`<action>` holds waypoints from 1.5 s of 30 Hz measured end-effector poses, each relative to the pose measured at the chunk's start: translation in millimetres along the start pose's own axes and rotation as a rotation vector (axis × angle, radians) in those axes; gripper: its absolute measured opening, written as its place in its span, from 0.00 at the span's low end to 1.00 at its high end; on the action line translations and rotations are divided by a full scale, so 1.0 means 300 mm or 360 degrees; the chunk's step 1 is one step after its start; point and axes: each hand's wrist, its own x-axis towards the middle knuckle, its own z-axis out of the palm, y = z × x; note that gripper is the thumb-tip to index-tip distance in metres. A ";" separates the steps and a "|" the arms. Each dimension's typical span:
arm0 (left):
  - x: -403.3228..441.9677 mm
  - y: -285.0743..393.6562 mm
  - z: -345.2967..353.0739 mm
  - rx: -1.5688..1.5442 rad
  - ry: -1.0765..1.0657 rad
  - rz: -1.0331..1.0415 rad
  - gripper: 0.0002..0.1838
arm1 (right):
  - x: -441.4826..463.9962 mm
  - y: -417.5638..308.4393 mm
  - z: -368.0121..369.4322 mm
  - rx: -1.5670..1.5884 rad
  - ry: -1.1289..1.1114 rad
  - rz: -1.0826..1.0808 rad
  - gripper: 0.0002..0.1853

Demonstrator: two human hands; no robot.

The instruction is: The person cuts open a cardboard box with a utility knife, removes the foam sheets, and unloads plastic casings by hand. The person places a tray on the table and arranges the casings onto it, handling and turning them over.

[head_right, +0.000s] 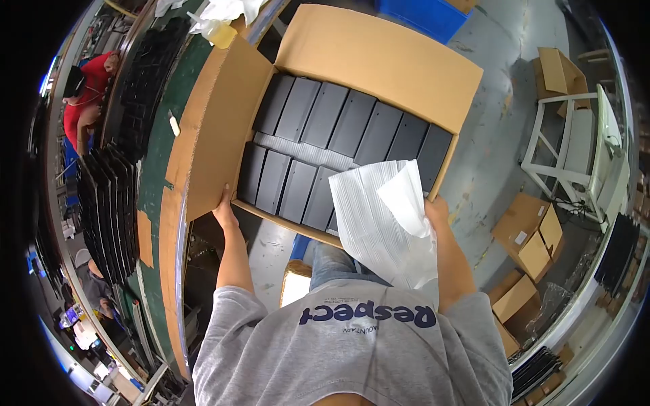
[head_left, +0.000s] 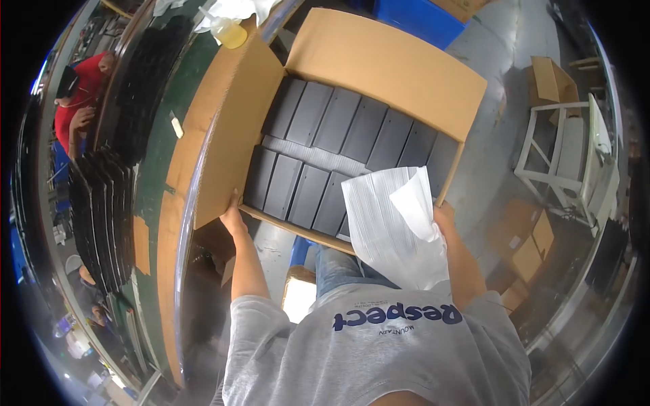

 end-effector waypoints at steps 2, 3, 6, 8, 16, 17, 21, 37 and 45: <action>0.010 -0.004 -0.009 -0.0002 -0.0018 -0.0009 0.19 | 0.030 0.027 -0.003 -0.0052 -0.0059 0.0056 0.21; 0.013 -0.005 -0.015 0.0005 -0.0048 -0.0015 0.19 | 0.082 0.087 0.006 -0.0026 -0.0118 0.0060 0.19; 0.014 0.007 -0.014 -0.0015 -0.0030 0.0053 0.19 | 0.176 0.190 0.050 0.0037 -0.0254 0.0023 0.18; -0.004 0.005 0.002 -0.0034 0.0003 0.0148 0.19 | 0.168 0.212 0.051 -0.0062 -0.0186 -0.0121 0.20; -0.069 -0.009 -0.011 -0.0066 0.0080 0.0080 0.15 | 0.099 0.181 0.031 -0.0123 -0.0080 -0.0373 0.16; -0.072 -0.009 -0.023 -0.0085 0.0132 0.0100 0.15 | 0.103 0.191 0.038 -0.0153 -0.0114 -0.0419 0.15; -0.107 -0.062 -0.027 -0.0061 0.0168 -0.0047 0.16 | 0.209 0.296 0.013 -0.0256 -0.0281 -0.0481 0.15; 0.024 -0.088 -0.023 -0.0258 0.0326 0.0039 0.18 | 0.245 0.344 0.067 0.0265 -0.0465 0.0111 0.22; 0.261 -0.139 -0.033 0.0109 0.0353 -0.0306 0.27 | 0.345 0.480 0.108 0.0090 -0.0084 0.0028 0.23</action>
